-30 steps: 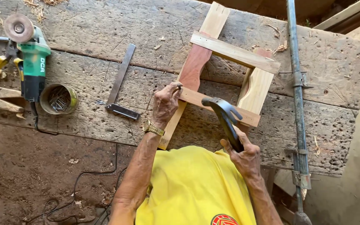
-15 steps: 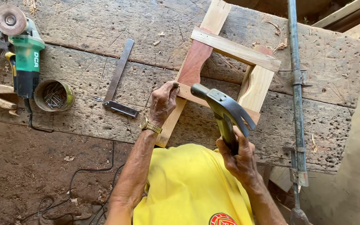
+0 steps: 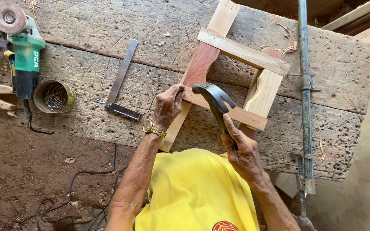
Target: The person assembles a small wooden frame by hammering nails into pre-drilled holes and then uses a pipe clamp to secure the joints. They repeatedly reposition and tighten the clamp to ensure the frame is stable.
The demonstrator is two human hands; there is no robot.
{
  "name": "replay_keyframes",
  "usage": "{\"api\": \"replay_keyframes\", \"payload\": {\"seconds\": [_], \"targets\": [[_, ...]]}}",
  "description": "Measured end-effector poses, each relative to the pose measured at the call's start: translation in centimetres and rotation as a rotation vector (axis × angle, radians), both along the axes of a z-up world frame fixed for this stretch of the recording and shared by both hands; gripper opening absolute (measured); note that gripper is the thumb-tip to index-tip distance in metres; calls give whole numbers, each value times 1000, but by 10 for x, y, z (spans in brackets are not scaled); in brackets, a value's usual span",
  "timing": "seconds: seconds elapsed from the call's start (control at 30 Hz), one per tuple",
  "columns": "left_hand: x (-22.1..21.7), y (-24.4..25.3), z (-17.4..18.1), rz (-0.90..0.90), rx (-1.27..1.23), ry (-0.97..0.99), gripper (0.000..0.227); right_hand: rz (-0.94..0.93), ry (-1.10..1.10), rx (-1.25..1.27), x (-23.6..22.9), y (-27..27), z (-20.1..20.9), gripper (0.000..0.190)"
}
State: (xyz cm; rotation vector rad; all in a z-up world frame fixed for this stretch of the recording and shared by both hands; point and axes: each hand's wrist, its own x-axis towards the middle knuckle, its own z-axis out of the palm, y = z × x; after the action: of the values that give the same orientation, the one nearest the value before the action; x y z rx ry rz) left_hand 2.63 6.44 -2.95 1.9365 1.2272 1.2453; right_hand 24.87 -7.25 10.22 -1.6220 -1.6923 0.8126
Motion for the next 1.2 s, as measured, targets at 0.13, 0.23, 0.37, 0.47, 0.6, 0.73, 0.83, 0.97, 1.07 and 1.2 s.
{"api": "replay_keyframes", "payload": {"seconds": [0.13, 0.23, 0.37, 0.47, 0.6, 0.73, 0.83, 0.97, 1.07, 1.2], "targets": [[3, -1, 5, 15, 25, 36, 9, 10, 1, -19, -2, 6, 1, 48], [6, -1, 7, 19, 80, 87, 10, 43, -15, 29, 1, 7, 6, 50], [6, -1, 1, 9, 81, 152, 18, 104, -57, 197, -1, 4, 50, 51], [5, -1, 2, -3, 101, 191, 18, 186, -190, 240, -4, 16, 38, 58], [6, -5, 3, 39, 150, 245, 4, 213, -447, -8, 4, 33, -11, 73], [10, -7, 14, 39, 130, 188, 15, 165, -341, 113, -4, 19, 61, 66], [6, -7, 15, 12, 112, 212, 19, 136, -92, 261, -11, 12, 91, 52], [5, 1, -8, 2, 143, 180, 6, 166, -233, 269, -12, 30, 38, 53], [0, -2, 3, -22, 177, 171, 10, 109, -397, 166, -11, 22, 8, 50], [3, -4, 24, 26, -1, -30, 4, 12, -121, 244, -4, 8, 42, 56]]}}
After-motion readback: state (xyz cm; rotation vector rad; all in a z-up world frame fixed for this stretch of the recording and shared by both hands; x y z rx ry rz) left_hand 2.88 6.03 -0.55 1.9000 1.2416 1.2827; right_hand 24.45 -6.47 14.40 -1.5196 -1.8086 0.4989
